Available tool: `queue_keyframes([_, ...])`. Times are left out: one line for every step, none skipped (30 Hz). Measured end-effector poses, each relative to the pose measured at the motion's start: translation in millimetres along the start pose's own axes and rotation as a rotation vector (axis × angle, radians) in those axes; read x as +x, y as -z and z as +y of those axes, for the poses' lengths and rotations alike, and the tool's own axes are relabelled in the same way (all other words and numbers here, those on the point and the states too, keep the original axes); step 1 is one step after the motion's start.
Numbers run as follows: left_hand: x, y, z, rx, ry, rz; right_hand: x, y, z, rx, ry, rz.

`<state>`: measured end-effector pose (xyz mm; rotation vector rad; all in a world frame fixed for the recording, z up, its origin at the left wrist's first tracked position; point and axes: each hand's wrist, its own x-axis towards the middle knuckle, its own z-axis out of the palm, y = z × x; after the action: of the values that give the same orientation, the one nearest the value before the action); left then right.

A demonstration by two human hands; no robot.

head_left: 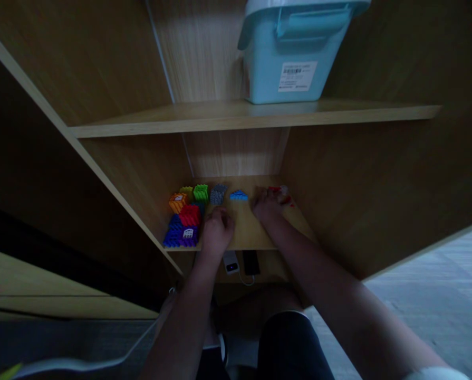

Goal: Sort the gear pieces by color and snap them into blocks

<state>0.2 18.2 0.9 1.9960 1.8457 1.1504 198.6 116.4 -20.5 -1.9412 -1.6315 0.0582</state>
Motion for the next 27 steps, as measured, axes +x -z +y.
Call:
queue_keyframes([0,-0.1,0,0.005,0.001,-0.002,-6,4,-1,0.005,-0.011,-0.003])
queue_keyframes([0,-0.1,0,0.01,0.003,-0.004,-13,7,-3,0.012,-0.001,-0.006])
queue_keyframes([0,-0.1,0,0.013,0.005,-0.003,-19,11,-4,0.017,0.03,-0.002])
queue_keyframes([0,-0.2,0,0.014,0.004,-0.001,-26,15,-5,0.018,0.074,0.006])
queue_keyframes([0,-0.2,0,0.015,-0.001,0.001,-32,19,-5,0.013,0.123,0.012])
queue_keyframes([0,-0.2,0,0.017,-0.008,0.002,-37,23,-5,0.002,0.166,0.012])
queue_keyframes([0,-0.2,0,0.019,-0.019,0.002,-42,26,-5,-0.012,0.207,0.005])
queue_keyframes([0,-0.2,0,0.02,-0.032,0.0,-46,28,-4,-0.027,0.248,-0.005])
queue_keyframes([0,-0.3,0,0.022,-0.046,-0.007,-49,30,-4,-0.042,0.293,-0.016])
queue_keyframes([0,-0.2,0,0.023,-0.06,-0.016,-51,32,-3,-0.051,0.344,-0.028])
queue_keyframes([0,-0.2,0,0.025,-0.076,-0.026,-52,33,-2,-0.052,0.402,-0.042])
queue_keyframes([0,-0.1,1,0.026,-0.093,-0.035,-52,33,-2,-0.042,0.466,-0.059])
queue_keyframes([0,0.0,1,0.029,-0.114,-0.042,-52,33,-1,-0.019,0.533,-0.078])
queue_keyframes([-1,0.2,2,0.033,-0.138,-0.048,-51,33,-1,0.02,0.602,-0.101])
queue_keyframes([-1,0.3,2,0.038,-0.166,-0.054,-51,33,-1,0.078,0.677,-0.131])
queue_keyframes([-1,0.5,3,0.043,-0.193,-0.06,-50,33,-1,0.154,0.752,-0.166])
queue_keyframes([-1,0.6,3,0.049,-0.22,-0.067,-50,33,-1,0.241,0.819,-0.195])
queue_keyframes([-1,0.8,3,0.056,-0.245,-0.076,-49,34,0,0.329,0.869,-0.207])
queue_keyframes([-1,0.9,3,0.063,-0.267,-0.086,-49,34,0,0.403,0.893,-0.198])
queue_keyframes([-1,1.0,3,0.07,-0.283,-0.094,-48,35,1,0.45,0.887,-0.165])
queue_keyframes([-1,1.1,3,0.076,-0.295,-0.1,-47,35,2,0.463,0.851,-0.115])
queue_keyframes([-1,1.2,3,0.081,-0.303,-0.105,-46,35,3,0.446,0.793,-0.06])
queue_keyframes([-1,1.2,3,0.084,-0.31,-0.109,-45,34,4,0.41,0.728,-0.018])
queue_keyframes([-1,1.1,3,0.085,-0.315,-0.112,-44,33,5,0.366,0.667,0.004])
queue_keyframes([-1,0.9,4,0.083,-0.317,-0.116,-43,31,5,0.326,0.618,0.007])
queue_keyframes([-1,0.6,4,0.079,-0.318,-0.12,-42,30,6,0.295,0.587,-0.003])
queue_keyframes([-1,0.3,4,0.072,-0.317,-0.126,-42,29,6,0.276,0.576,-0.024])
